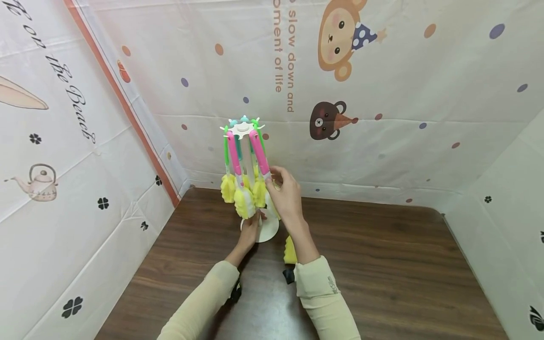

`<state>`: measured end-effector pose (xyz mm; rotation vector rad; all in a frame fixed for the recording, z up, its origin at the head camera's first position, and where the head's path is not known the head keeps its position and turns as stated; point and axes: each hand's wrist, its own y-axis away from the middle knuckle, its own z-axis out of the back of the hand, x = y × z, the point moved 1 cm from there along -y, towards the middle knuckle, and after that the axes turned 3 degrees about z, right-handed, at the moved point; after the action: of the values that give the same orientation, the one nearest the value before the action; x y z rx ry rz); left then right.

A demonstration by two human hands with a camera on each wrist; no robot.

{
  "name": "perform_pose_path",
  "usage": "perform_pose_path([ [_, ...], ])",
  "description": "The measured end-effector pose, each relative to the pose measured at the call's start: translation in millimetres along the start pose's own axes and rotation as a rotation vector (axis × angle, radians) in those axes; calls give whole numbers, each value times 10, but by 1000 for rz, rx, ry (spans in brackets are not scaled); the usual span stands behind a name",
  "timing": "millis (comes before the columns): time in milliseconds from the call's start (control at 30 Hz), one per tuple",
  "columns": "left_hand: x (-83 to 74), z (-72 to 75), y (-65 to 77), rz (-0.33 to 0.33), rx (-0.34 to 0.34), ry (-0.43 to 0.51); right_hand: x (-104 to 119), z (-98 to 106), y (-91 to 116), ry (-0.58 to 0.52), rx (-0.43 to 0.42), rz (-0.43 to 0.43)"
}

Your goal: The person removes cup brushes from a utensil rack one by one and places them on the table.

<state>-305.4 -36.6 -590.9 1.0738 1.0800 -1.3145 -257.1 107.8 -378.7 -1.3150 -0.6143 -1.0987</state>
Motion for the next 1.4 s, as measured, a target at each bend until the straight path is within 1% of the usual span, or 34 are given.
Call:
perform_pose_path([
  [167,2,-4,-3,2,1,-3,-19,-39,-47,-32,-13,44],
  [333,-3,-8,-5,1,-2,12,-31,-66,-65,-31,-32,73],
  [467,-10,-9,-5,-1,3,32,-26,-70,-76,-17,-41,82],
  [500,-65,6,21,2,13,32,-20,-70,-80,-14,-44,85],
  [700,-38,6,12,3,15,25,8,-81,-83,13,-62,94],
  [733,21,-9,-15,0,5,23,8,-83,-81,18,-63,93],
  [900,7,-13,-4,0,6,21,13,-78,-70,38,-67,92],
  [1033,-2,-20,-12,-3,2,28,22,-64,-68,60,-59,85],
  [1167,4,-25,-23,-32,-7,20,43,-42,-48,85,-43,79],
  [1267,4,-23,-22,-43,-1,21,67,-28,-23,87,-33,75],
  [1400,6,-5,-8,-17,2,26,105,-26,11,81,-7,69],
])
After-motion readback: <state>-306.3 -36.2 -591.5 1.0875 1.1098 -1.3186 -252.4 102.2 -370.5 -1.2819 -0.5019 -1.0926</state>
